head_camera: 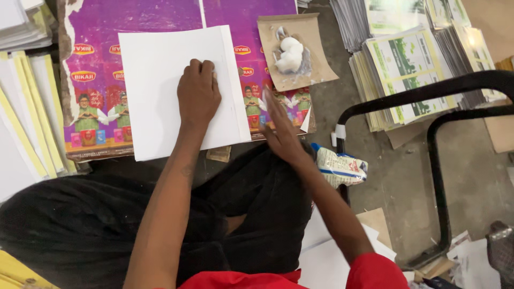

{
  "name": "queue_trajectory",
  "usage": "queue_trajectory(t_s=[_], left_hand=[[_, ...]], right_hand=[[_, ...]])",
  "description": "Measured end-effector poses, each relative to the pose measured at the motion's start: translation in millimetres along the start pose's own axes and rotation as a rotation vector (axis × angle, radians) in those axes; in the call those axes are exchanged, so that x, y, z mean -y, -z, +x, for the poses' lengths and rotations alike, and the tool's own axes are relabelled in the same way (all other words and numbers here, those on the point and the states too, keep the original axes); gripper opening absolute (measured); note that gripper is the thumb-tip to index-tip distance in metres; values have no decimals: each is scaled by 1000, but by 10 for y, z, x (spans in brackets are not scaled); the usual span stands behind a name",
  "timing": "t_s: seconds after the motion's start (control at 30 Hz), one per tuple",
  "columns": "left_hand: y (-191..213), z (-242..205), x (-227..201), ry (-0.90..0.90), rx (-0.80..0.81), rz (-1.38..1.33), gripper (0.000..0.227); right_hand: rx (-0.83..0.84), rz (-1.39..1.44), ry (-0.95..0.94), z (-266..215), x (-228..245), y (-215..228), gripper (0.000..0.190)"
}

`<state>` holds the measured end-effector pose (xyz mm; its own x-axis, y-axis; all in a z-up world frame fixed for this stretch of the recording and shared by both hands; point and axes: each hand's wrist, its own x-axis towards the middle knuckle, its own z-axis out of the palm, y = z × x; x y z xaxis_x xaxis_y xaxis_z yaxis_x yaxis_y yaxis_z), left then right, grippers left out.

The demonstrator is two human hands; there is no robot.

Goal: The person sits on the floor and assembles notebooks by inserting a stack of white pages into a cover, then applying a strip of glue along the spine and pressing the pages to secure them. The person repeats this process for multiple notebooks.

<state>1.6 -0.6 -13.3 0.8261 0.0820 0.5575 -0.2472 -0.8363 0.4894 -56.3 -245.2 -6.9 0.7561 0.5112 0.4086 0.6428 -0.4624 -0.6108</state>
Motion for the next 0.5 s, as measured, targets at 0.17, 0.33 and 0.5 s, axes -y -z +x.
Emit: queue_trajectory(t_s=[0.17, 0.33, 0.5], left_hand=[[40, 19, -12, 14, 1, -35, 15], [5, 12, 16, 30, -7, -94, 19], [2, 15, 31, 49, -12, -142, 21]], right_hand=[[-101, 218, -345, 462, 208, -383, 77], [-102, 137, -329, 517, 403, -440, 79], [-125, -86, -218, 526, 426, -469, 61]])
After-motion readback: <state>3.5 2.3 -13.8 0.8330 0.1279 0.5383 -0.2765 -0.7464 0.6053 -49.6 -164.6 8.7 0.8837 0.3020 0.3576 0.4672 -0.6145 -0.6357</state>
